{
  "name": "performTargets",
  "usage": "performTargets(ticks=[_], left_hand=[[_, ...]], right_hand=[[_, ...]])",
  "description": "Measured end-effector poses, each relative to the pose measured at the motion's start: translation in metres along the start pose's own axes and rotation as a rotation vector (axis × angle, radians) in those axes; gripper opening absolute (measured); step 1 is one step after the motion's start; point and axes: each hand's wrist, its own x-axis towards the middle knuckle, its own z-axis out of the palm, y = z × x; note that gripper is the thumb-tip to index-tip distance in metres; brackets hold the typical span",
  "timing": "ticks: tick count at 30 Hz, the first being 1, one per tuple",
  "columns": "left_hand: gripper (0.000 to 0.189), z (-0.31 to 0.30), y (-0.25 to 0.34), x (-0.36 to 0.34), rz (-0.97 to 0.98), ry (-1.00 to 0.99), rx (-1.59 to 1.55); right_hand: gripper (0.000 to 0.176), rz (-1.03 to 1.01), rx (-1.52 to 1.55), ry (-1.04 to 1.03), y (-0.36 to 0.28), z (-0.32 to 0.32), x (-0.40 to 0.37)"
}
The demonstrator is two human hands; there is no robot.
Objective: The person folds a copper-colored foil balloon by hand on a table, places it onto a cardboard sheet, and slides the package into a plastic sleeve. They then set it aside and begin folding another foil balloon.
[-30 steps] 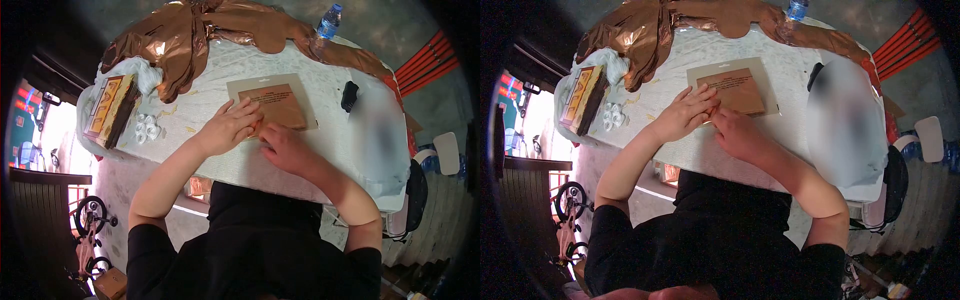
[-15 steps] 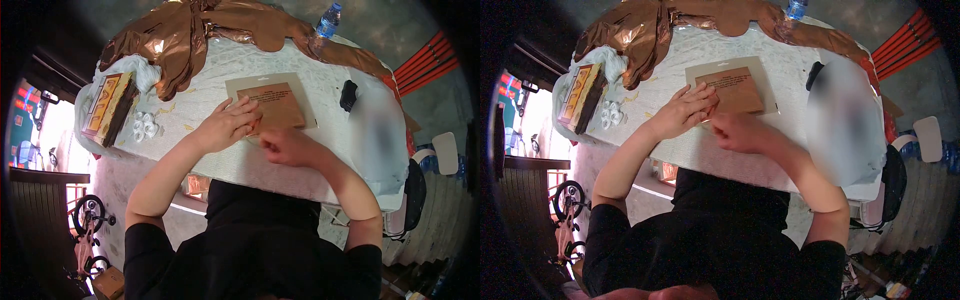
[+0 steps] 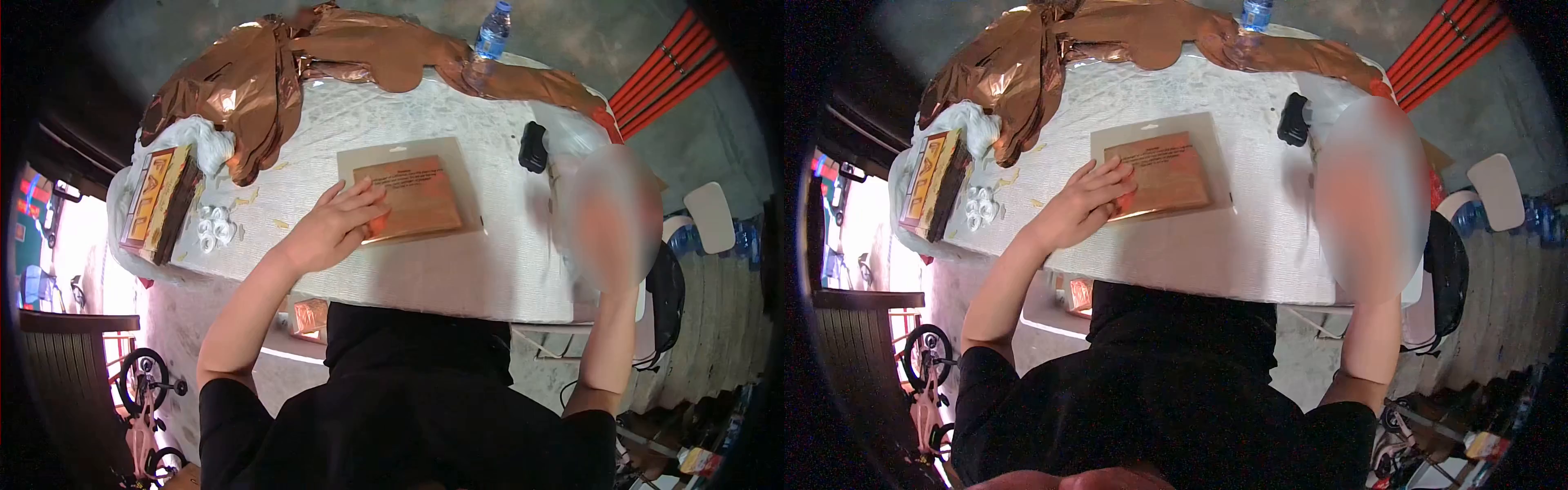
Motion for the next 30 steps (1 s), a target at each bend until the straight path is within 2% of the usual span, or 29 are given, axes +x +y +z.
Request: performTargets(ticks=[2,3,5,6,8,11,12,14,17,21,23,24,26,27,29,30], left_hand=[[0.043,-0.002,0.011,-0.011,0.01,-0.013,-0.026],[0.043,-0.002,0.018,-0.016,0.011,-0.02,-0.028],[0.042,-0.002,0.034,-0.028,0.055,0.08,0.06],[0.042,-0.003,0.041,-0.034,0.055,0.076,0.059],[0.038,-0.003,0.054,-0.044,0.097,0.126,0.049],[0.041,0.008,0.062,-0.058,0.146,0.144,0.165],[0.034,0.012,0.062,-0.06,0.154,0.215,0.212],[0.03,0.015,0.061,-0.062,0.167,0.255,0.169],[0.022,0.019,0.059,-0.063,0.179,0.342,0.12],[0.013,0.021,0.064,-0.059,0.103,0.435,0.039],[0.01,0.023,0.063,-0.059,0.084,0.444,0.006],[0.008,0.024,0.062,-0.058,0.065,0.455,-0.027],[0.009,0.024,0.063,-0.057,0.018,0.465,-0.078],[0.009,0.023,0.064,-0.056,-0.028,0.474,-0.127],[0.009,0.023,0.066,-0.055,-0.094,0.48,-0.164],[0.008,0.023,0.067,-0.053,-0.158,0.487,-0.196]], right_hand=[[0.007,0.026,-0.452,-0.162,0.012,0.022,-0.009],[0.007,0.03,-0.447,-0.157,0.018,0.027,-0.013],[0.01,0.077,-0.63,-0.362,0.03,0.032,-0.017],[0.01,0.079,-0.627,-0.361,0.035,0.035,-0.017],[0.017,-0.037,-1.156,-0.343,0.041,0.04,-0.018],[0.025,-0.027,-1.103,-0.274,0.047,0.053,-0.018],[0.025,-0.028,-1.102,-0.279,0.048,0.056,-0.016],[0.033,-0.193,-1.154,-0.267,0.048,0.06,-0.015],[0.039,-0.287,-1.218,-0.276,0.057,0.064,-0.013],[0.038,-0.277,-1.216,-0.267,0.072,0.064,-0.006],[0.028,-0.323,-1.164,-0.248,0.084,0.057,0.004],[0.028,-0.322,-1.164,-0.248,0.087,0.056,0.008],[0.014,-0.267,-1.03,-0.196,0.091,0.055,0.017],[0.014,-0.264,-1.03,-0.198,0.09,0.056,0.022],[0.007,0.026,-0.829,-0.068,0.089,0.059,0.03],[0.007,0.028,-0.83,-0.069,0.091,0.06,0.033]])
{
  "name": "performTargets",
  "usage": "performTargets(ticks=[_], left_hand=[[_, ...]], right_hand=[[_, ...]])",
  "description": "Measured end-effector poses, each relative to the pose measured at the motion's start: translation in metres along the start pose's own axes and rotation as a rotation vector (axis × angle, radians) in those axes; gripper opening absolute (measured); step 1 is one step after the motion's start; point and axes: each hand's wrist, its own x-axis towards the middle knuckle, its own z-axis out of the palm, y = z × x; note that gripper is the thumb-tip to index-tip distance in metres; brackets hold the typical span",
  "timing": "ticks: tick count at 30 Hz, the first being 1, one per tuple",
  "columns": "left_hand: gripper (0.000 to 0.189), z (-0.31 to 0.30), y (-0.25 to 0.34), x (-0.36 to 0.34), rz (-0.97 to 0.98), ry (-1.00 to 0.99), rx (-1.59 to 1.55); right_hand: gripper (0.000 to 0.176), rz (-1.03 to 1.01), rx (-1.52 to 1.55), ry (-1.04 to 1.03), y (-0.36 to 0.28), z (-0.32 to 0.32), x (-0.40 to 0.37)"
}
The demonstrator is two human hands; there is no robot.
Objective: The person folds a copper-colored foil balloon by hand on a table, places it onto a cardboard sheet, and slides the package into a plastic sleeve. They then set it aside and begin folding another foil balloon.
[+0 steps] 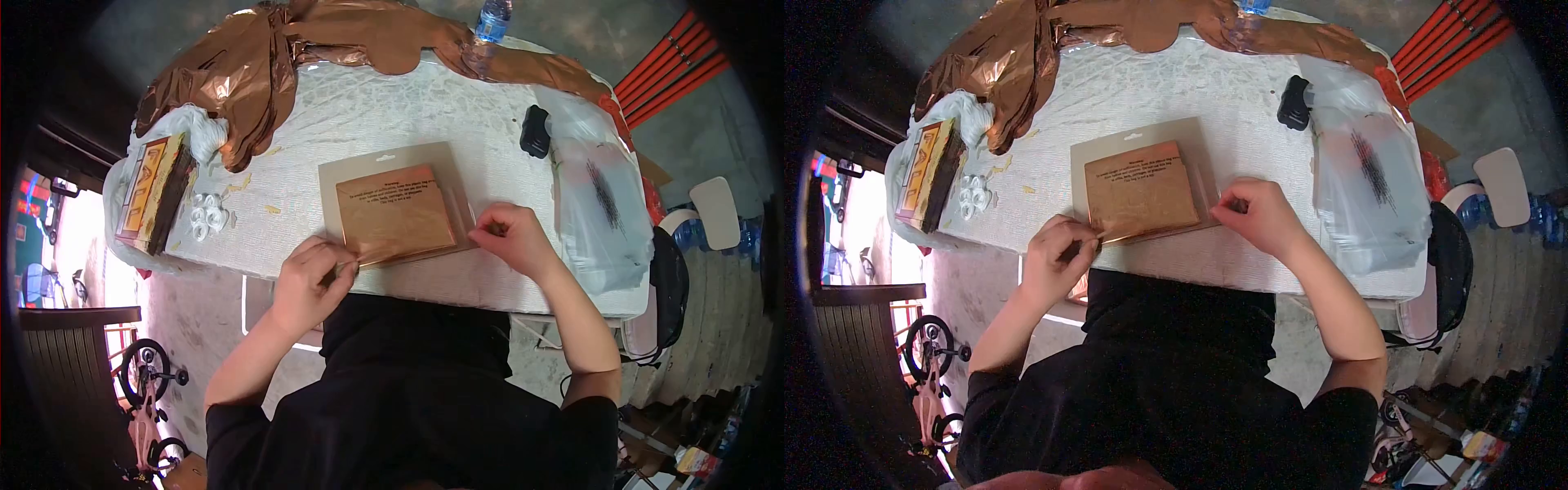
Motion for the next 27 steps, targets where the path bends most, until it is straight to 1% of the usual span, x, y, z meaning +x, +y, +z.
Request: performTargets(ticks=[1,3,5,6,8,9,10,12,13,14,15,17,19,21,23,25,26,27], left_hand=[[0.008,0.001,0.001,0.001,-0.003,0.0,-0.001],[0.009,0.002,0.004,0.002,-0.115,0.022,-0.011],[0.009,0.002,0.005,0.003,-0.156,0.014,0.005],[0.009,0.003,0.005,0.003,-0.194,0.007,0.023],[0.011,0.005,0.006,0.004,-0.213,0.008,0.051],[0.013,0.006,0.007,0.005,-0.23,0.01,0.081],[0.013,0.006,0.007,0.005,-0.233,0.011,0.083],[0.021,0.004,0.007,0.006,-0.237,0.008,0.207],[0.021,0.003,0.006,0.005,-0.238,0.01,0.211],[0.023,0.001,0.003,0.004,-0.196,0.041,0.278],[0.026,0.001,0.001,0.003,-0.154,0.072,0.345],[0.026,0.002,-0.002,-0.002,-0.125,0.079,0.399],[0.027,0.0,0.0,-0.01,-0.096,0.083,0.457],[0.027,-0.001,0.007,-0.018,-0.175,-0.024,0.555],[0.026,0.002,0.013,-0.029,-0.183,-0.001,0.551],[0.025,0.004,0.02,-0.037,-0.334,0.002,0.413],[0.025,0.004,0.018,-0.041,-0.327,-0.04,0.417],[0.025,0.005,0.018,-0.043,-0.319,-0.043,0.424]], right_hand=[[0.009,0.024,0.031,0.011,0.0,0.003,0.003],[0.011,0.051,0.062,0.017,-0.002,0.005,0.008],[0.012,0.143,0.047,-0.01,-0.008,0.003,0.011],[0.012,0.145,0.047,-0.012,-0.01,0.002,0.012],[0.012,0.134,-0.056,-0.041,-0.012,0.002,0.015],[0.012,0.133,-0.055,-0.044,-0.013,0.002,0.015],[0.012,0.109,-0.103,-0.041,-0.014,0.003,0.016],[0.011,0.082,-0.15,-0.04,-0.017,0.004,0.017],[0.01,0.055,-0.215,-0.017,-0.02,0.005,0.017],[0.009,0.027,-0.278,0.008,-0.022,0.006,0.017],[0.009,0.025,-0.276,0.007,-0.018,0.01,0.015],[0.011,-0.206,-0.53,0.203,-0.006,0.02,0.013],[0.013,-0.229,-0.548,0.217,-0.004,0.023,0.01],[0.015,-0.25,-0.575,0.237,-0.002,0.026,0.007],[0.012,-0.341,-0.549,0.284,0.002,0.029,0.006],[0.012,-0.343,-0.551,0.287,0.002,0.029,0.007],[0.012,-0.342,-0.557,0.285,0.002,0.03,0.007],[0.012,-0.341,-0.551,0.295,0.003,0.031,0.008]])
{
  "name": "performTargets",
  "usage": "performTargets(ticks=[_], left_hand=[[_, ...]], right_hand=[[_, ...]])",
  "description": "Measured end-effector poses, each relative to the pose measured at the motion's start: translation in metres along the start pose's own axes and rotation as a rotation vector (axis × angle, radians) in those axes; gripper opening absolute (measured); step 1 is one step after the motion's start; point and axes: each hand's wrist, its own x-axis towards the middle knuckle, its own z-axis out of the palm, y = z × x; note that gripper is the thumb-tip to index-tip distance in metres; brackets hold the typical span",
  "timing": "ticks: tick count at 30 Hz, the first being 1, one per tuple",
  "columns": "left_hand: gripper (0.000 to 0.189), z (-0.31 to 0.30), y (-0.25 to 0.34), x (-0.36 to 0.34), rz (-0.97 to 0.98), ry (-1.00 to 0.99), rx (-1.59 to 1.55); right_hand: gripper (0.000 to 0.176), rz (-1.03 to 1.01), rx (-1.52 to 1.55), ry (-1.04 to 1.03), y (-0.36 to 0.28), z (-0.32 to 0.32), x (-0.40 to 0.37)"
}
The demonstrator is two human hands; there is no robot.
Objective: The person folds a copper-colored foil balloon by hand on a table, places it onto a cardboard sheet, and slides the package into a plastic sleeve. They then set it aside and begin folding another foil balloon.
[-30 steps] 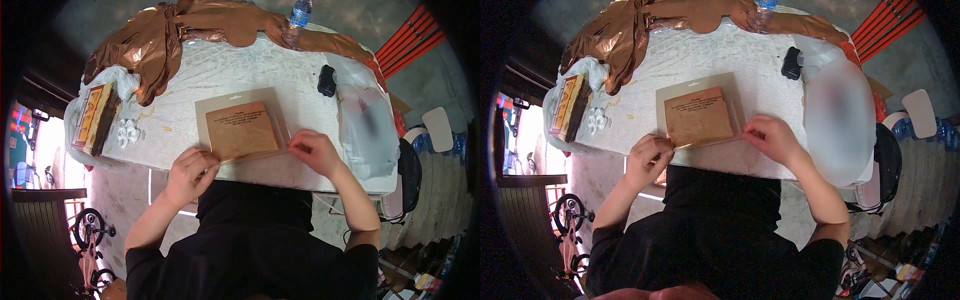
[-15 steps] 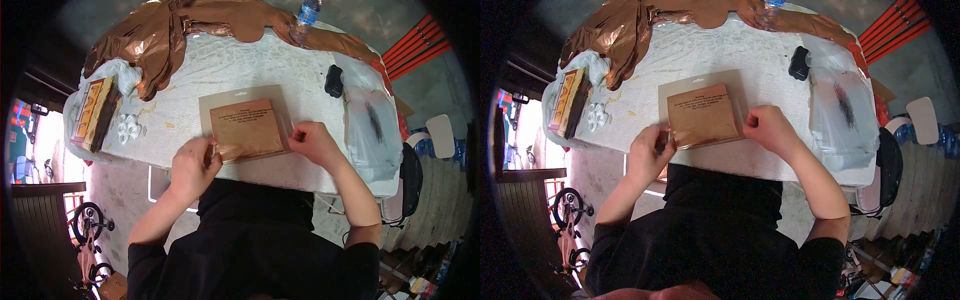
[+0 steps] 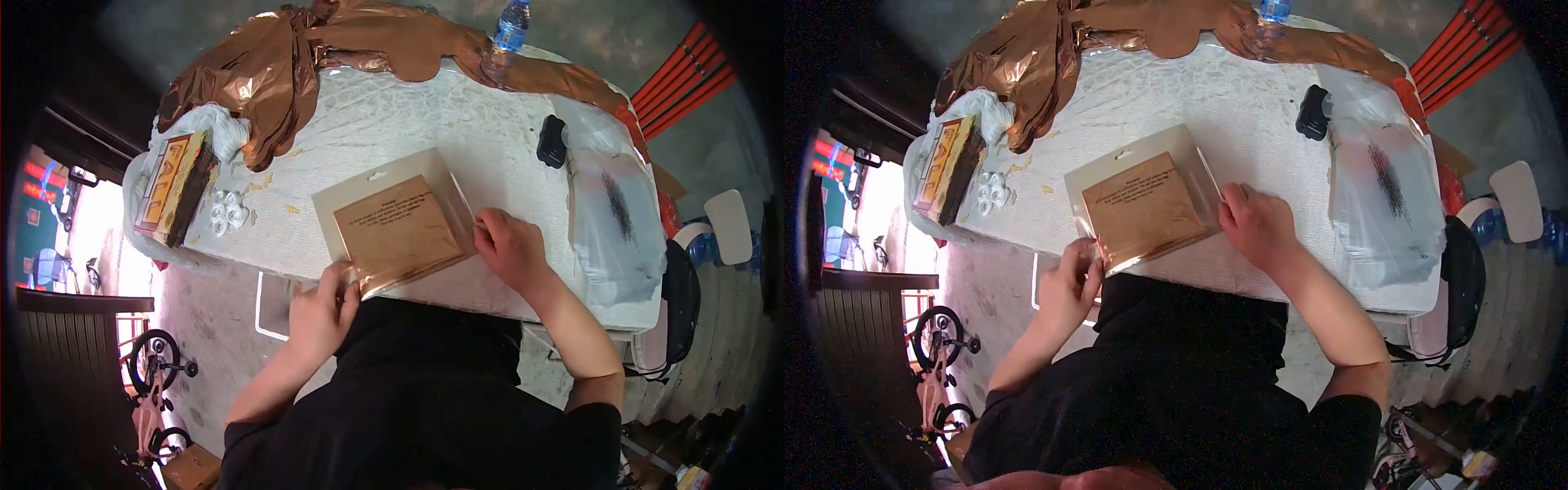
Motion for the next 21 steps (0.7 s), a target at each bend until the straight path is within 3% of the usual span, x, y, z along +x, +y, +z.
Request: performTargets(ticks=[2,4,6,8,12,14,15,18,21], left_hand=[[0.026,0.002,0.001,-0.002,-0.006,0.029,-0.308],[0.032,0.003,-0.004,-0.002,0.052,0.036,-0.288],[0.039,0.001,-0.007,0.004,0.173,0.209,-0.232],[0.049,0.008,-0.021,0.015,0.325,0.305,-0.203],[0.059,0.008,-0.017,0.045,0.207,0.329,-0.259],[0.046,0.016,-0.019,0.062,-0.046,0.186,-0.793],[0.029,0.015,-0.025,0.07,-0.094,0.076,-0.803],[0.015,0.022,-0.039,0.085,-0.061,-0.006,-0.88],[0.01,0.02,-0.032,0.085,-0.036,0.04,-0.91]], right_hand=[[0.016,-0.002,0.064,0.059,0.003,0.002,0.0],[0.018,0.04,0.113,0.044,0.005,0.001,0.0],[0.02,0.082,0.161,0.038,0.009,0.0,0.001],[0.018,0.213,0.604,0.016,0.015,0.002,0.002],[0.014,0.406,0.861,-0.046,0.021,-0.005,0.011],[0.014,0.428,0.856,-0.003,0.02,-0.006,0.015],[0.014,0.427,0.852,0.001,0.023,-0.002,0.015],[0.01,0.355,0.871,0.003,0.026,0.004,0.016],[0.011,0.379,0.766,0.009,0.018,-0.009,0.018]])
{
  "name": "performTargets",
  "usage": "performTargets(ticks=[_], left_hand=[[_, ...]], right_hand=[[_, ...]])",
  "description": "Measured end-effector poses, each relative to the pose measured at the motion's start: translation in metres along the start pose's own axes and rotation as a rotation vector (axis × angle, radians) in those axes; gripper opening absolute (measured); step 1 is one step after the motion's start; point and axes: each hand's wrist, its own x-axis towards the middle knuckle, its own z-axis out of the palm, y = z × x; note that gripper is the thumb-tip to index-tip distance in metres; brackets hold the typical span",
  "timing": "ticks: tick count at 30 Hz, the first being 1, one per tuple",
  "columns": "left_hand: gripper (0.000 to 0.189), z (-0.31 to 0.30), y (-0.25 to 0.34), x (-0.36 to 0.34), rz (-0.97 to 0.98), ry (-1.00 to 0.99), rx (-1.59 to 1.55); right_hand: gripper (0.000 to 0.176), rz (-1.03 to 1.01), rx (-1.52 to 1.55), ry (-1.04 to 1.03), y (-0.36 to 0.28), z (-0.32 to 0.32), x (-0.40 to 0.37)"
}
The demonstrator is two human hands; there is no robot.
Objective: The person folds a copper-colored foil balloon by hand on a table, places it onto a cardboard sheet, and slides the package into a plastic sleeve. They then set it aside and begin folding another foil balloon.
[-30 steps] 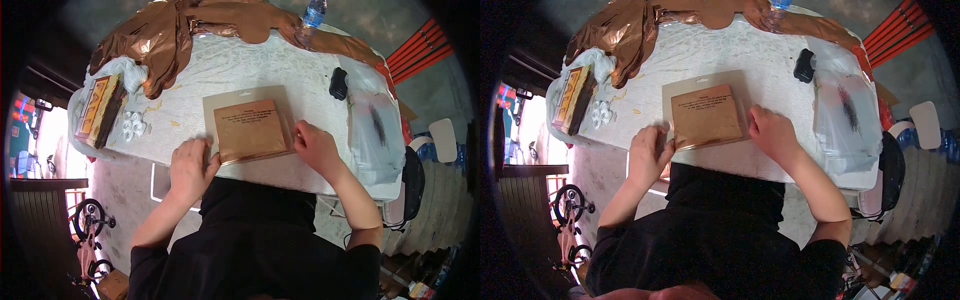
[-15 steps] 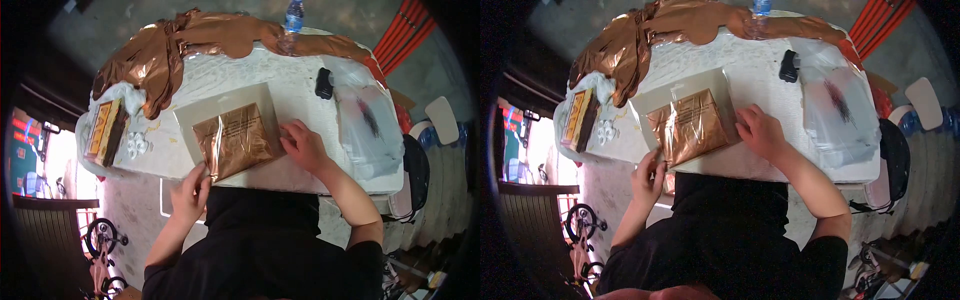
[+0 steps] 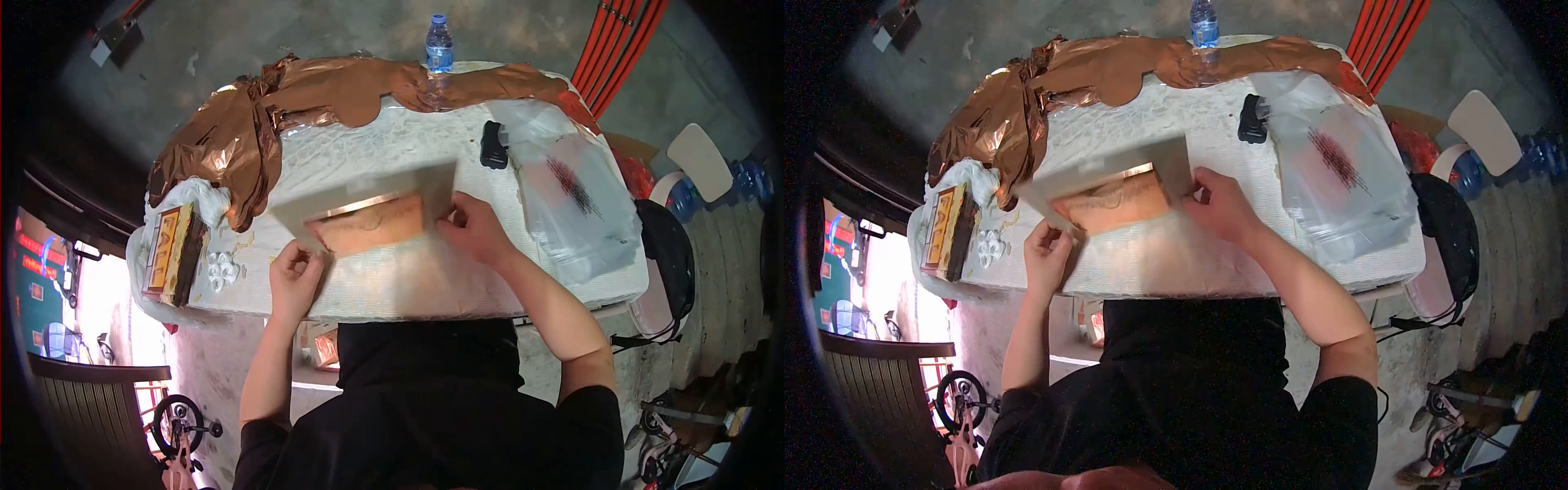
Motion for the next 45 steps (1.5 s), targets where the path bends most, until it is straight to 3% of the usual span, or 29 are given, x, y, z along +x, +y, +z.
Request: performTargets(ticks=[2,5,8,13,16,18,20,21,24,27,29,30,31,34,38,40,41,43,45], left_hand=[[0.009,0.001,-0.006,0.001,-0.018,0.005,0.042],[0.01,0.001,-0.003,0.008,-0.035,-0.006,0.093],[0.011,-0.001,-0.008,0.011,-0.09,-0.061,-0.052],[0.009,-0.003,-0.007,0.005,-0.058,-0.077,-0.057],[0.018,-0.01,0.001,-0.002,-0.069,-0.098,-0.193],[0.031,-0.015,0.006,-0.008,-0.1,-0.086,-0.662],[0.035,-0.019,0.005,-0.018,-0.112,-0.082,-0.818],[0.038,-0.02,0.002,-0.024,-0.129,-0.091,-0.978],[0.035,-0.007,-0.001,-0.039,-0.097,-0.065,-1.073],[0.027,-0.021,-0.001,-0.056,-0.139,0.048,-1.086],[0.021,-0.057,-0.005,-0.071,-0.166,0.048,-1.238],[0.02,-0.072,-0.006,-0.079,-0.144,0.107,-1.205],[0.02,-0.09,-0.009,-0.089,-0.116,0.16,-1.171],[0.017,-0.165,-0.086,-0.149,-0.319,0.385,-1.141],[0.015,-0.199,-0.178,-0.245,-0.503,0.598,-1.146],[0.019,-0.196,-0.229,-0.289,-0.749,0.51,-0.96],[0.029,-0.199,-0.289,-0.31,-0.435,-0.068,-1.49],[0.032,-0.128,-0.225,-0.277,-0.726,0.74,-0.934],[0.038,-0.118,-0.313,-0.291,-0.65,0.742,-1.041]], right_hand=[[0.011,0.155,-0.127,-0.027,-0.018,-0.001,-0.002],[0.012,0.105,-0.054,-0.076,0.001,0.002,0.003],[0.013,0.062,0.005,-0.122,0.026,0.003,0.009],[0.015,0.074,-0.002,-0.161,0.014,-0.001,0.006],[0.014,0.119,0.004,-0.194,-0.011,-0.003,0.001],[0.014,0.142,0.021,-0.21,-0.014,0.003,0.002],[0.013,0.099,0.385,-0.17,-0.007,0.015,0.003],[0.013,0.096,0.386,-0.183,-0.009,0.021,0.002],[0.013,0.097,0.376,-0.252,-0.025,0.046,0.002],[0.018,0.19,0.308,-0.468,-0.062,0.065,-0.009],[0.021,0.227,-0.254,-0.647,-0.076,0.075,-0.009],[0.02,-0.016,0.156,-0.581,-0.057,0.082,-0.012],[0.02,-0.006,0.16,-0.605,-0.052,0.081,-0.01],[0.017,0.048,0.161,-0.532,-0.039,0.071,0.0],[0.012,0.095,0.193,-0.418,-0.032,0.062,0.005],[0.012,0.13,0.162,-0.414,-0.032,0.062,0.006],[0.011,0.184,0.148,-0.404,-0.031,0.063,0.006],[0.011,0.237,0.132,-0.393,-0.031,0.067,0.007],[0.01,0.144,0.149,-0.411,-0.026,0.069,0.006]])
